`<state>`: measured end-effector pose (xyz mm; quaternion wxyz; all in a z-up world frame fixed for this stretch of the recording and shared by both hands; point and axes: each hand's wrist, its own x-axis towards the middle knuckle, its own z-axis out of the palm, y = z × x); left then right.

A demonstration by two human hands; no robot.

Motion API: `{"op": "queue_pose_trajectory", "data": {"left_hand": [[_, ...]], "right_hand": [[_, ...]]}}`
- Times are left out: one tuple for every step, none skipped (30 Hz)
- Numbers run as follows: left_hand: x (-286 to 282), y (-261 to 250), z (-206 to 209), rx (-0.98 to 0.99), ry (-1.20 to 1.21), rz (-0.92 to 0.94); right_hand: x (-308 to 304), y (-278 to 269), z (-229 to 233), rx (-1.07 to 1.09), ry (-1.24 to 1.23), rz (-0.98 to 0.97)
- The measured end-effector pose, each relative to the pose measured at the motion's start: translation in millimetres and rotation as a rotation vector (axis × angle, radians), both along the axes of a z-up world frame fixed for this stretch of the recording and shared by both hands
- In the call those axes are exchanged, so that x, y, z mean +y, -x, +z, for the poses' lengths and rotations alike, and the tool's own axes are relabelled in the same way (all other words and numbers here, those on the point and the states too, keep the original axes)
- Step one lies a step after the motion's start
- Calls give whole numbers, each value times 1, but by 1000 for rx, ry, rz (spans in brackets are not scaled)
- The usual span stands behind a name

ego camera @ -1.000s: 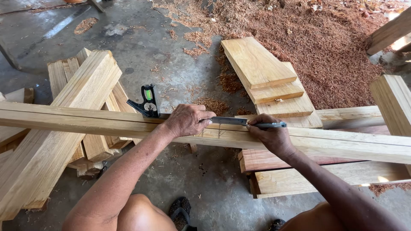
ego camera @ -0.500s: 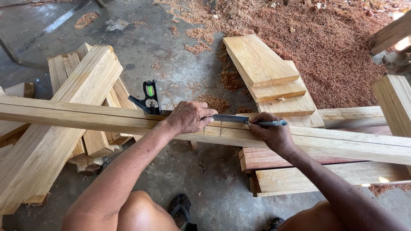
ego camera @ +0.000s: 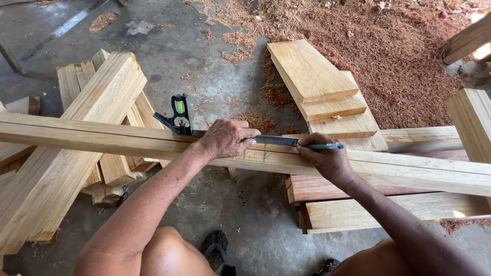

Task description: Use a combination square and a pen to measure and mark cutting lines on a wooden beam.

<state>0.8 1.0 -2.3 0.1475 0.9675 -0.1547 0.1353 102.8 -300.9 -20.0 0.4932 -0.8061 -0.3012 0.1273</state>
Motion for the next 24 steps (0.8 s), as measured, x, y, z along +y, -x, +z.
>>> {"op": "queue_pose_trajectory", "data": {"left_hand": [[0,0,0,-12,-2,-8],[0,0,0,-12,-2,-7],[0,0,0,-1,-1,-4],[0,0,1,10,1,1],[1,-1,-1,10,1,2],[2,-2,-3,-21,-4,-11],[3,-2,-6,-53,-10,-25],[4,-6,-11,-54,-9,-22],[6,-9,-17,-25,-7,-38],[11,-10,-22,1,-6,-43],[10,-11,-23,-2,-8,-31],[10,-11,-24,-15,-4,-49],[11,-11,-25,-28,0,-67],[10,-11,-22,-36,0,-54],[9,-11,-20,29,-33,-24],[6,-11,-18,97,-62,1],[7,-9,-15,92,-59,9],[6,-6,-13,31,-29,-7],[5,-5,-11,-31,1,-23],[4,-3,-9,-32,4,-22],[3,-2,-7,1,10,-13],[2,-2,-4,33,14,-5],[3,-2,-4,32,16,-5],[3,-1,-5,4,19,-12]], "right_hand": [[0,0,1,11,3,5],[0,0,1,11,2,5],[0,0,0,23,-9,11],[0,0,0,35,-21,18],[1,0,1,35,-21,19],[1,0,1,19,-16,18],[1,1,1,4,-10,17],[-1,1,0,3,-10,19],[-2,1,0,6,-4,2],[1,1,0,7,-1,-4],[0,2,-1,3,-2,8],[-1,2,-2,39,-45,4],[-1,3,-3,76,-87,0],[0,0,-4,68,-86,13],[1,-2,-6,4,-100,27],[0,-3,-8,-57,-112,36],[3,-3,-5,-61,-110,45],[4,-2,-3,-64,-92,24],[5,-1,0,-67,-75,3],[10,2,0,-68,-72,4],[15,5,0,-87,-106,8],[20,7,-1,-108,-143,11],[26,9,-2,-109,-141,11],[31,11,-4,-104,-162,30]]}}
